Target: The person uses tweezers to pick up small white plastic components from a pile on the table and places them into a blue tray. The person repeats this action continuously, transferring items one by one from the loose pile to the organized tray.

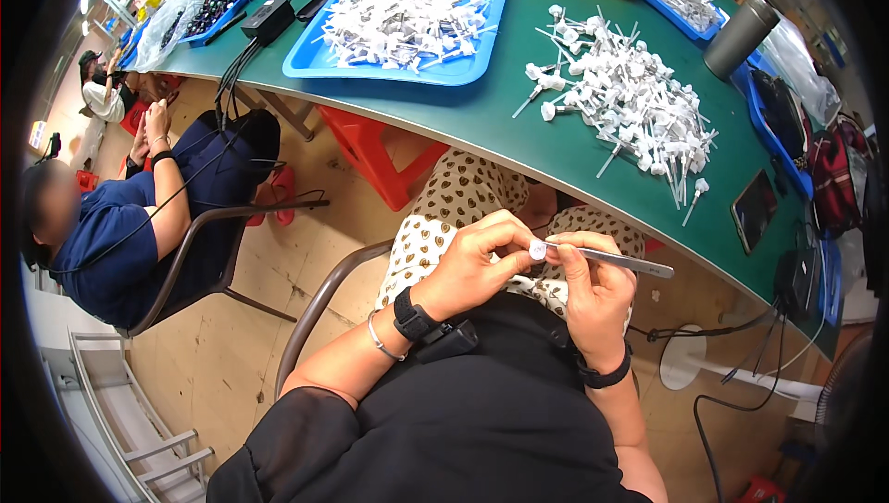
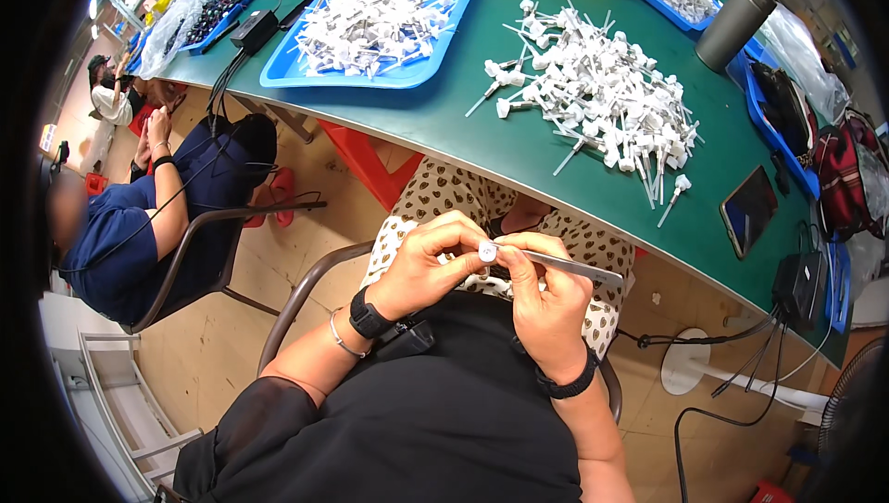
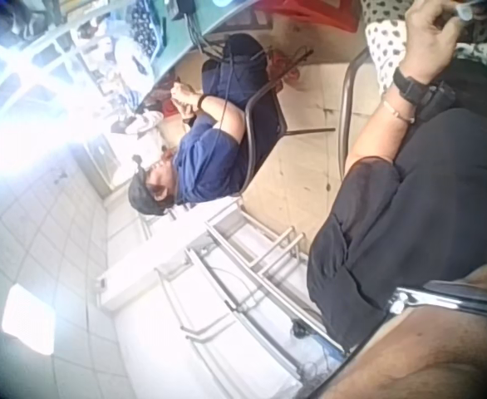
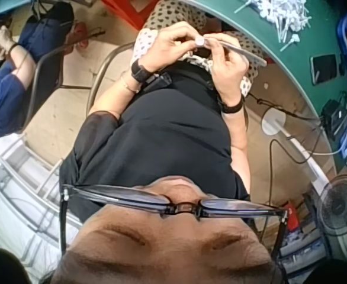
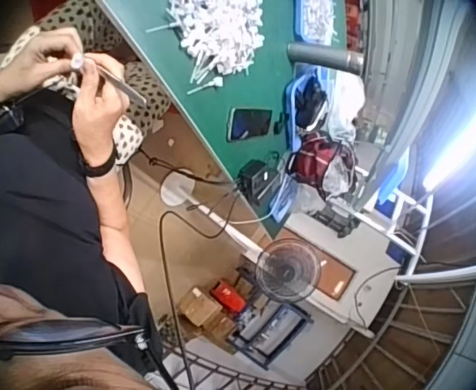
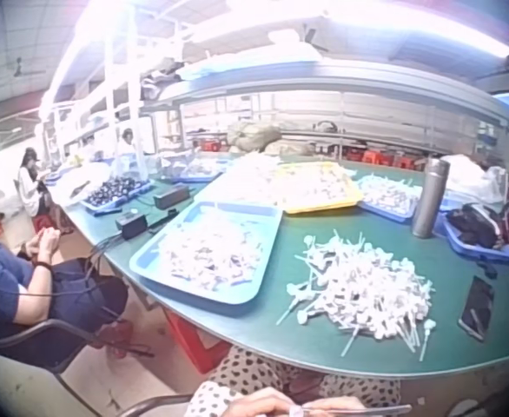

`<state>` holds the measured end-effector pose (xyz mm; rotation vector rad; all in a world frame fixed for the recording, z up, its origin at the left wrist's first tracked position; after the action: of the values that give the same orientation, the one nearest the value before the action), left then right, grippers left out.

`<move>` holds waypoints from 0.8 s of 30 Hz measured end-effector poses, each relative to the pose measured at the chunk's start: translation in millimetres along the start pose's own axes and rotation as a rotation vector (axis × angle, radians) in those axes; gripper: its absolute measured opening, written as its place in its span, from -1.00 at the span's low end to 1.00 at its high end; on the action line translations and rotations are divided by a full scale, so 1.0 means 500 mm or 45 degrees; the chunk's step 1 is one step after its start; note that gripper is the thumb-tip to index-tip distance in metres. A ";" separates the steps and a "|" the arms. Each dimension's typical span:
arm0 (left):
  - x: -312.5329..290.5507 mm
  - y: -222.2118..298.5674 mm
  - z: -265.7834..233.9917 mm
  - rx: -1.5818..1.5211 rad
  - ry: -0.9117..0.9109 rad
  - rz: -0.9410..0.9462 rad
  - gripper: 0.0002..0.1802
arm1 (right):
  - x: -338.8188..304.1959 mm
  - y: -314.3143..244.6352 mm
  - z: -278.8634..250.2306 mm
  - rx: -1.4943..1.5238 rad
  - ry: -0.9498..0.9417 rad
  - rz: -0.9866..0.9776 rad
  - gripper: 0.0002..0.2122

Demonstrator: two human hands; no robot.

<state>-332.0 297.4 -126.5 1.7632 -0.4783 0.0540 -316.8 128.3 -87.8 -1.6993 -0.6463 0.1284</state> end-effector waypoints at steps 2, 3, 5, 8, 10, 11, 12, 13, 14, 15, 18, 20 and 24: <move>-0.002 -0.001 0.001 -0.034 0.003 -0.026 -0.91 | 0.002 0.000 0.002 0.029 0.013 0.015 -0.89; -0.003 -0.002 0.001 -0.051 0.004 -0.039 -0.91 | 0.002 0.000 0.003 0.052 0.023 0.022 -0.89; -0.001 -0.001 0.002 -0.053 -0.007 -0.038 -0.91 | 0.002 0.000 0.003 0.068 0.037 0.028 -0.89; -0.001 0.000 0.002 -0.045 -0.017 -0.038 -0.92 | 0.001 0.002 0.001 0.033 0.029 0.023 -0.89; -0.002 -0.001 0.002 -0.064 -0.020 -0.058 -0.92 | 0.000 0.003 0.000 -0.003 0.016 0.024 -0.89; -0.003 -0.002 0.002 -0.086 -0.020 -0.077 -0.91 | 0.000 0.005 0.000 0.061 0.046 0.027 -0.89; -0.004 -0.003 0.003 -0.108 -0.020 -0.097 -0.91 | -0.002 0.008 0.002 0.125 0.076 0.030 -0.89; -0.005 -0.004 0.003 -0.122 -0.010 -0.098 -0.91 | -0.002 0.010 0.003 0.189 0.105 0.032 -0.89; -0.006 -0.004 0.004 -0.136 -0.001 -0.098 -0.91 | -0.002 0.009 0.004 0.184 0.101 0.034 -0.89; -0.006 -0.005 0.005 -0.150 0.009 -0.099 -0.90 | -0.001 0.008 0.004 0.178 0.096 0.036 -0.89; -0.008 -0.004 0.004 -0.115 0.017 -0.095 -0.89 | 0.000 0.003 0.001 0.097 0.059 0.028 -0.90; -0.007 0.001 0.005 -0.119 0.025 -0.099 -0.89 | 0.000 0.002 0.001 0.048 0.046 0.017 -0.90; -0.011 -0.007 0.010 -0.166 0.044 -0.098 -0.90 | 0.000 0.004 0.004 -0.072 0.032 -0.043 -0.90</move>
<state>-336.6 294.9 -132.7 1.6483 -0.3796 -0.0009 -317.1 129.9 -90.0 -1.7410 -0.6646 0.0651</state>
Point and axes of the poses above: each hand's wrist, its own x-axis towards the middle knuckle, its own z-axis out of the palm, y = z × x, the point moved 3 cm from there along x, towards the middle knuckle, and after that the axes turned 13 degrees about -y, right-handed, at the moved point
